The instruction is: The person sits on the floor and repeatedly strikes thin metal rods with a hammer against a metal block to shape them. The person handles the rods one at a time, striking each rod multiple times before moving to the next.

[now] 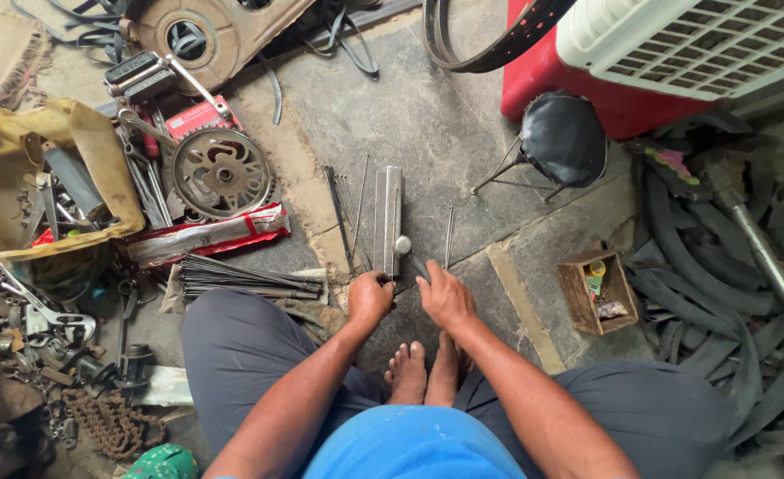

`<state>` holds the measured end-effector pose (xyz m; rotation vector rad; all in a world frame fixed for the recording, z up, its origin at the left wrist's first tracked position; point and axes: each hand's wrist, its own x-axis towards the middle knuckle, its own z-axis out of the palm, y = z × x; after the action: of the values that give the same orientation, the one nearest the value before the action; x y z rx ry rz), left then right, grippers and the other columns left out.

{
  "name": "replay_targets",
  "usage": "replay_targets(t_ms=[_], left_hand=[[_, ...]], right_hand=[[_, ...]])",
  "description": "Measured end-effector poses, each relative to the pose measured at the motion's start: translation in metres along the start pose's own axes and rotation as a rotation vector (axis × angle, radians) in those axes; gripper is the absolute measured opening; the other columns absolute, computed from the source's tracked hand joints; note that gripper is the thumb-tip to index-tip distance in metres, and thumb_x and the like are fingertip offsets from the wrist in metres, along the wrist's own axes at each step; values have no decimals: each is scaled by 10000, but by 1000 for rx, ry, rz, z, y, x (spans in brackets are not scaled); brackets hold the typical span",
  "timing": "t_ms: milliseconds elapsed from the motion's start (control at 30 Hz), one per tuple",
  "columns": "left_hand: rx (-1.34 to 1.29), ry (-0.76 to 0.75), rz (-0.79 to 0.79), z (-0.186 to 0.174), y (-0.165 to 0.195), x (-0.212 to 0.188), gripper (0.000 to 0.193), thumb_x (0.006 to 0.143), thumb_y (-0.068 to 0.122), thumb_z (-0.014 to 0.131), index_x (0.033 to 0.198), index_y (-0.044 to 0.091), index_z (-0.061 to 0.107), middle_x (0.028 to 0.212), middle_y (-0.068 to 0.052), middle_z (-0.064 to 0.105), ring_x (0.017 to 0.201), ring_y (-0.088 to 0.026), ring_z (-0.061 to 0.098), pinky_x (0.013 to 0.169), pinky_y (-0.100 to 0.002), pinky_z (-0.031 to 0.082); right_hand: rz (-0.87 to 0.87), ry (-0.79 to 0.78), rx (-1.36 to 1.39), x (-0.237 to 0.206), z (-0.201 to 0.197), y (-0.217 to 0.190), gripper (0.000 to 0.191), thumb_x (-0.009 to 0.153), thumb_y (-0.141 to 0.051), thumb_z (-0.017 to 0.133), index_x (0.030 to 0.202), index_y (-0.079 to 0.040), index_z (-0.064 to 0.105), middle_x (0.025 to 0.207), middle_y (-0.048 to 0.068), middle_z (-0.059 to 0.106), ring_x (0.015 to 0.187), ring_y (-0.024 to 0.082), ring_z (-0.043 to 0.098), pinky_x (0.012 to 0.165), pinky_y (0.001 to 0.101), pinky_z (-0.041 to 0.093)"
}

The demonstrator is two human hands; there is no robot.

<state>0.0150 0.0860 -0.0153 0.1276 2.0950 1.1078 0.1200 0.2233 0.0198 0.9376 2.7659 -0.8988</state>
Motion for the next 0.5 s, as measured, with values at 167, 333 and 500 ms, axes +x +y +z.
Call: replay_targets(t_ms=[167, 333, 500], left_hand=[[18, -22, -24, 0, -1, -1, 176, 872, 175, 733, 932, 18, 783, 672, -129, 746, 529, -206, 741, 554, -351, 570], [22, -9, 0, 0, -2, -2, 170, 881, 170, 724, 956, 26, 777, 672, -137, 742, 545, -203, 746, 575, -357, 575], [68, 1, 41, -3, -4, -1, 170, 883, 178, 726, 950, 32, 781, 666, -138, 737, 549, -200, 745, 597, -354, 575]], right_hand=[[33, 110, 41, 16, 1, 0, 294, 978, -327, 605, 1100, -65, 555, 893, 265, 699, 855, 511, 663, 745, 601, 506], [51, 140, 71, 16, -4, 0, 281, 966, -323, 613, 1075, -68, 570, 872, 267, 694, 838, 513, 658, 723, 598, 504], [85, 111, 65, 14, -11, -7, 286, 965, -332, 609, 1092, -78, 581, 849, 256, 697, 835, 500, 670, 733, 586, 510]])
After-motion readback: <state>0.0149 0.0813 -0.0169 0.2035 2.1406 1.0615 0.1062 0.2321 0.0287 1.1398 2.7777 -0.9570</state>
